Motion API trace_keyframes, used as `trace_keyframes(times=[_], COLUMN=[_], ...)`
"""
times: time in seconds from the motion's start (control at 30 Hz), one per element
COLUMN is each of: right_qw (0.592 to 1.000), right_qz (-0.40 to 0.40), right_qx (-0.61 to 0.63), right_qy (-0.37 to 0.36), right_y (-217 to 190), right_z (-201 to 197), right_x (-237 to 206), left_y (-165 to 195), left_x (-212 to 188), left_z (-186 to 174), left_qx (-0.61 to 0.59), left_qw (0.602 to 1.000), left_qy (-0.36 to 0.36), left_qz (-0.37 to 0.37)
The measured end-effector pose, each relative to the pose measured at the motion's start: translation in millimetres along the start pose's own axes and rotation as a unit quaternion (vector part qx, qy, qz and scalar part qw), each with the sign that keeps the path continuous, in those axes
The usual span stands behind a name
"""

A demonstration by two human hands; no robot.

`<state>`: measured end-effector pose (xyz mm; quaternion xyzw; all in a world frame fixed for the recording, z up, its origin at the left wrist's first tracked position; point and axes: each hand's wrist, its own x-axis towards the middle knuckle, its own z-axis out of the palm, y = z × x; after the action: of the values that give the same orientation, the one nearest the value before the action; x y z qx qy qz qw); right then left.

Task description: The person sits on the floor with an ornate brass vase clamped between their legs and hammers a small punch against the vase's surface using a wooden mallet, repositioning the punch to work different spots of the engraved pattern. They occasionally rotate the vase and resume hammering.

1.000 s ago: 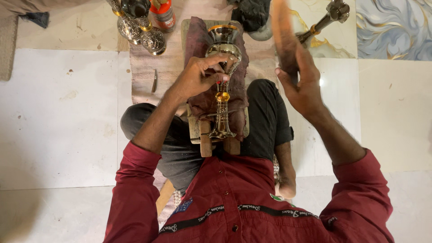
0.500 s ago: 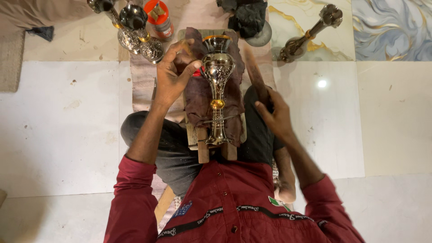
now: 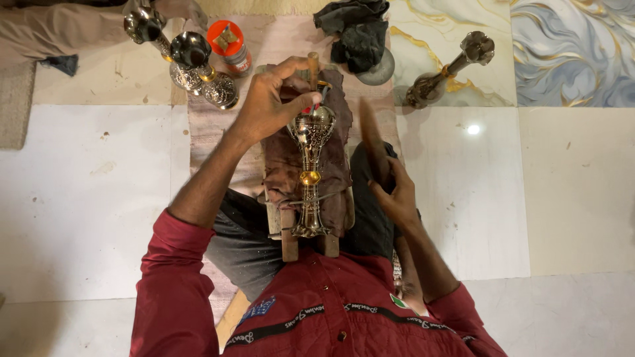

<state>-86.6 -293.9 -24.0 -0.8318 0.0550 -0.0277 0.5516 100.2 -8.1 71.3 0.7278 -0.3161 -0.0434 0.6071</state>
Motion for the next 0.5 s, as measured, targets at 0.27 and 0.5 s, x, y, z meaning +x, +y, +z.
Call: trace_keyframes(times=[0.27,0.5], right_qw=[0.998,0.993], right_qz=[0.004,0.056], right_qx=[0.025,-0.051], right_qy=[0.05,0.092], right_y=[-13,-15], right_z=[31,35], right_x=[-6,-14], left_y=[10,3], left_x=[-6,-31], left_z=[1,-5], left_qx=[-0.011,-0.036], left_qw=[0.999,0.996], left_qy=[0.019,0.043], left_qz=[-0.027,-0.065])
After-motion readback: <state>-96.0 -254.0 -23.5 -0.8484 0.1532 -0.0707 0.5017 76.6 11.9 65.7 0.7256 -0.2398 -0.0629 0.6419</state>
